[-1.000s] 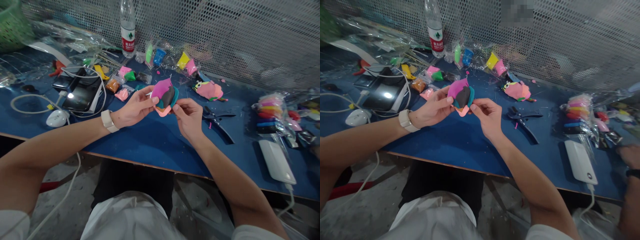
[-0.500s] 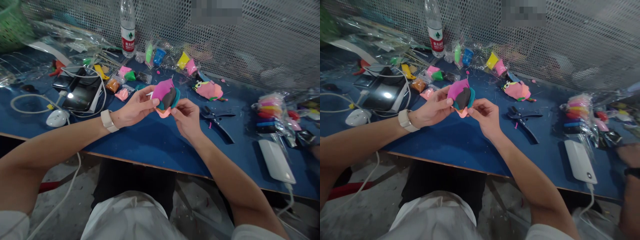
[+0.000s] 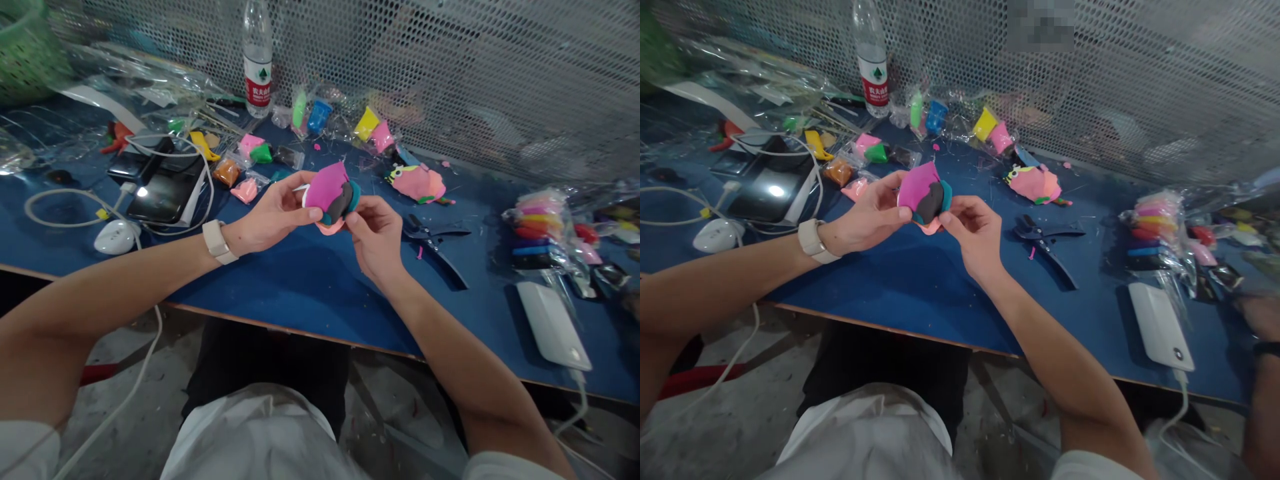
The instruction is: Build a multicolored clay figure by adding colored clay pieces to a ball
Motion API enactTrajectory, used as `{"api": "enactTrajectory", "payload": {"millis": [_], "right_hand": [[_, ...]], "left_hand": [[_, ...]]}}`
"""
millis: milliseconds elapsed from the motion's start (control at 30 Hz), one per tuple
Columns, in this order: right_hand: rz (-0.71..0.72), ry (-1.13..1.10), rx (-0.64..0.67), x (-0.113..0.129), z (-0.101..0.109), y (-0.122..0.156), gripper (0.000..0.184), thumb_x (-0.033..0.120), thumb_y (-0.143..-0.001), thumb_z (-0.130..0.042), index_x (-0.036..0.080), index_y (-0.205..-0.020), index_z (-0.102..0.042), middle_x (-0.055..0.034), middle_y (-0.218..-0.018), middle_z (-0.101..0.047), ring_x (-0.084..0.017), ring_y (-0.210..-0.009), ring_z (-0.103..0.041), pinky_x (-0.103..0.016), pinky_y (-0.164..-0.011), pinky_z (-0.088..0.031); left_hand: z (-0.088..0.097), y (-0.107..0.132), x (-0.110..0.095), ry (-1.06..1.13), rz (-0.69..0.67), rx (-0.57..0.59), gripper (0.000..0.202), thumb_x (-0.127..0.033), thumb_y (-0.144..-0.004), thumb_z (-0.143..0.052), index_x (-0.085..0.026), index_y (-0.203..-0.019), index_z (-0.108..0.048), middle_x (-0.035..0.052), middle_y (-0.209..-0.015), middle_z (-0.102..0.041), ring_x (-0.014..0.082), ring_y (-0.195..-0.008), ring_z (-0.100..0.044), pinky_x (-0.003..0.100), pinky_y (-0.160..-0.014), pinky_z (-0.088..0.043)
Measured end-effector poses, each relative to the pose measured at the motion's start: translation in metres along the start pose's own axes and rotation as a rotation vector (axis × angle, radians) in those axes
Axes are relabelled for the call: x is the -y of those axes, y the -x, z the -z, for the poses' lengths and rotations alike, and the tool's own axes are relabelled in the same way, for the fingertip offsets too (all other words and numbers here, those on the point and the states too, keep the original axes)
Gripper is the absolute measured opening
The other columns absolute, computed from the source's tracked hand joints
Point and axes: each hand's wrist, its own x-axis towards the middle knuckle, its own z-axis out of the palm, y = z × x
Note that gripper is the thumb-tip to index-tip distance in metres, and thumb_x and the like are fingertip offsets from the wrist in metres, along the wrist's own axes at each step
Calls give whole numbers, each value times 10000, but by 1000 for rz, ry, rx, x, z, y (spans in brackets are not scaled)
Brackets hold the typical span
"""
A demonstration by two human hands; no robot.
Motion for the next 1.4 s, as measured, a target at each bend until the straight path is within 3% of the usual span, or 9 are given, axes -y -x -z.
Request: {"api": "enactTrajectory", "payload": {"millis": [133, 333, 567, 767, 900, 1133, 1233, 1300, 1400], "right_hand": [[53, 74, -32, 1, 2, -1, 536, 723, -800, -1010, 326, -1125, -854, 2, -974, -850, -218, -847, -818, -412, -771, -736], [63, 67, -64, 0, 6, -3, 345, 657, -856, -998, 342, -971, -917, 30, -850, -816, -165, -690, -744, -362, -659, -672], [-52, 77, -72, 5, 4, -5, 469, 697, -761, -1041, 296, -962, -903, 14, -851, -857, -168, -680, -767, -359, -681, -696], [-356, 189, 171, 7, 26, -18, 601, 716, -794, -1014, 209, -1082, -867, 11, -708, -796, -137, -515, -719, -247, -443, -563], [-321, 283, 139, 4, 38, -27, 591, 763, -811, -973, 211, -988, -857, 14, -689, -764, -115, -447, -672, -217, -355, -447], [-182, 291, -30, -4, 40, -30, 541, 757, -822, -962, 236, -889, -832, 17, -699, -738, -103, -524, -658, -211, -411, -454], [-144, 337, -28, -8, 39, -27, 502, 726, -867, -935, 236, -908, -834, 7, -722, -739, -125, -573, -668, -229, -433, -467], [-51, 398, -22, -6, 37, -25, 425, 659, -916, -912, 241, -964, -848, -17, -812, -775, -157, -687, -721, -249, -491, -517], [200, 536, 31, 10, 34, -22, 252, 513, -991, -854, 268, -1051, -859, -64, -1043, -822, -221, -917, -785, -332, -673, -642]], "left_hand": [[0, 0, -1, -46, -9, 10, 569, -543, -899, -1019, -250, -1282, -718, 77, -1262, -807, 246, -1147, -807, 387, -971, -687], [-1, 2, -1, -73, 20, 30, 586, -484, -870, -1051, -221, -1271, -715, 76, -1195, -825, 209, -1044, -813, 349, -933, -673], [-1, 2, 1, -120, 82, -65, 674, -554, -854, -1050, -218, -1322, -701, 87, -1247, -818, 220, -1076, -807, 352, -925, -665], [3, 1, -3, -153, 358, -109, 697, -643, -893, -994, -200, -1324, -670, 77, -1091, -794, 184, -918, -757, 299, -720, -579], [2, 2, -6, -260, 498, 19, 663, -603, -936, -957, -163, -1351, -686, 113, -1100, -795, 192, -889, -739, 313, -704, -546], [-1, 6, -8, -863, 218, 270, 643, -673, -1018, -787, -148, -1389, -772, 159, -1256, -805, 285, -1026, -755, 418, -909, -601], [1, 9, -9, -1082, 48, 286, 598, -559, -1101, -704, -141, -1528, -711, 217, -1478, -723, 367, -1308, -723, 502, -1141, -584], [2, 11, -8, -1140, -48, 311, 590, -482, -1124, -686, -129, -1596, -655, 245, -1595, -650, 402, -1478, -647, 546, -1270, -528], [5, 11, -5, -1106, -119, 394, 532, -430, -1142, -669, -149, -1592, -648, 244, -1614, -646, 389, -1513, -645, 533, -1288, -544]]}}
